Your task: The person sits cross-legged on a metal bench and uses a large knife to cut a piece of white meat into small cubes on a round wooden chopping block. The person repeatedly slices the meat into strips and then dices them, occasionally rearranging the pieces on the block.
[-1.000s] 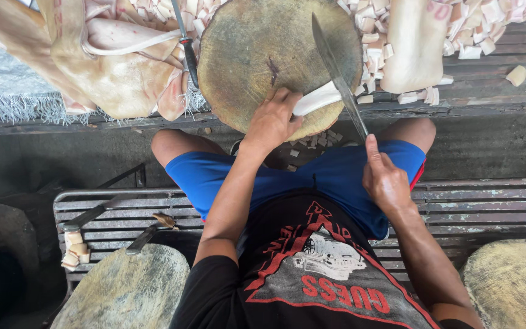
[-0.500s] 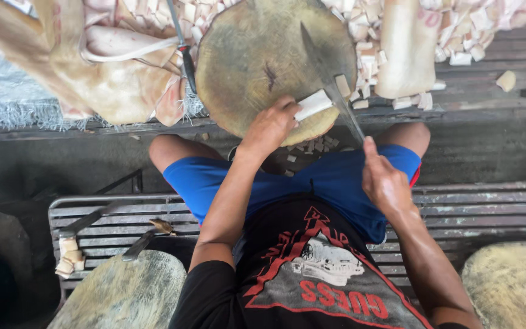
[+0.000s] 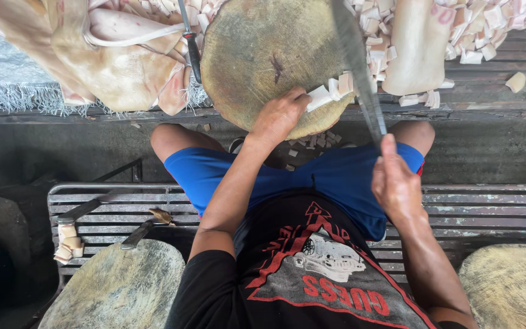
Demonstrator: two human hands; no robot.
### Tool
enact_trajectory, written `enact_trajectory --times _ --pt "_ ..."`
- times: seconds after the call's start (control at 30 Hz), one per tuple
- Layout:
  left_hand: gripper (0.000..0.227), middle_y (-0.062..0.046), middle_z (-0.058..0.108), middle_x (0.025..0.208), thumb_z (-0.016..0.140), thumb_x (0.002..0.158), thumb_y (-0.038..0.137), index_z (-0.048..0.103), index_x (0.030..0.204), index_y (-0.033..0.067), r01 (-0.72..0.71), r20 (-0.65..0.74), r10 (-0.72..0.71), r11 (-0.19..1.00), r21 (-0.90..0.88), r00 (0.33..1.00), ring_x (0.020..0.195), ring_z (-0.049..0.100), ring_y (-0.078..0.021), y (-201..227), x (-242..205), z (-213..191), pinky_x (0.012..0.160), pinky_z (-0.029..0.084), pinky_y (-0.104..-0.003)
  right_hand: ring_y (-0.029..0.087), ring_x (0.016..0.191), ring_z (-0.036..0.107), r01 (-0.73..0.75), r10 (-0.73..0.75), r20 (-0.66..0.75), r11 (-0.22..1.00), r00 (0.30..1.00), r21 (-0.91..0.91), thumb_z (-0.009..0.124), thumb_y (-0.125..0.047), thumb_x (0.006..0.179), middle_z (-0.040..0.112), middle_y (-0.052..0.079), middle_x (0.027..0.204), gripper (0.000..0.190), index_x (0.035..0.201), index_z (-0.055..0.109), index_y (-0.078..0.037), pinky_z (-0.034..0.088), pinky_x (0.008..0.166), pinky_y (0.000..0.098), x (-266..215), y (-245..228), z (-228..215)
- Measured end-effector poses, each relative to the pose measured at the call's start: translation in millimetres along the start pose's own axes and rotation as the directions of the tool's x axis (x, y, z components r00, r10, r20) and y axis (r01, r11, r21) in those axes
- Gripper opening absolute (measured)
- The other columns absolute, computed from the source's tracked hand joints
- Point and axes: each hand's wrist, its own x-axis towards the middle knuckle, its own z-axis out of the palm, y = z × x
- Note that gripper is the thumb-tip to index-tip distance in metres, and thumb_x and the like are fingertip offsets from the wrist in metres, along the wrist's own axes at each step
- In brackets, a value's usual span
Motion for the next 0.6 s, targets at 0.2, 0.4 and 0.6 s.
enact_trajectory --times 0.2,0.4,0.6 --pt "0.018 -0.009 0.064 0.111 0.064 0.090 0.005 0.069 0.107 0.0048 -0.006 -0.016 0.006 1.000 -0.023 1.000 0.092 0.073 -0.0300 0 6 0 0.078 0.061 -0.042 0.036 0.068 0.069 0.061 -0.058 0.084 0.997 0.995 -0.040 0.065 0.006 0.093 0.068 0.020 0.085 0.067 0.155 0.042 0.003 0.056 0.063 0.0471 0 -1 17" --pt "0.014 -0.008 0.064 0.108 0.066 0.092 0.007 0.069 0.106 0.0060 0.027 -0.003 -0.027 0.999 -0.028 1.000 0.091 0.073 -0.0304 -2 1 0 0.077 0.060 -0.043 0.033 0.065 0.065 -0.046 0.038 0.123 0.997 0.992 0.058 0.064 0.008 0.091 0.065 0.020 0.083 0.069 0.156 0.044 -0.003 0.054 0.060 0.0456 1 -13 -12" --pt "0.016 -0.010 0.061 0.113 0.071 0.092 0.009 0.064 0.105 0.0044 0.062 -0.038 -0.065 0.996 -0.070 0.997 0.094 0.072 -0.0317 -1 3 -2 0.079 0.061 -0.043 0.032 0.065 0.067 0.050 -0.054 0.091 0.998 0.994 0.042 0.062 0.008 0.092 0.067 0.017 0.080 0.070 0.158 0.039 0.002 0.054 0.058 0.0463 -1 -4 10"
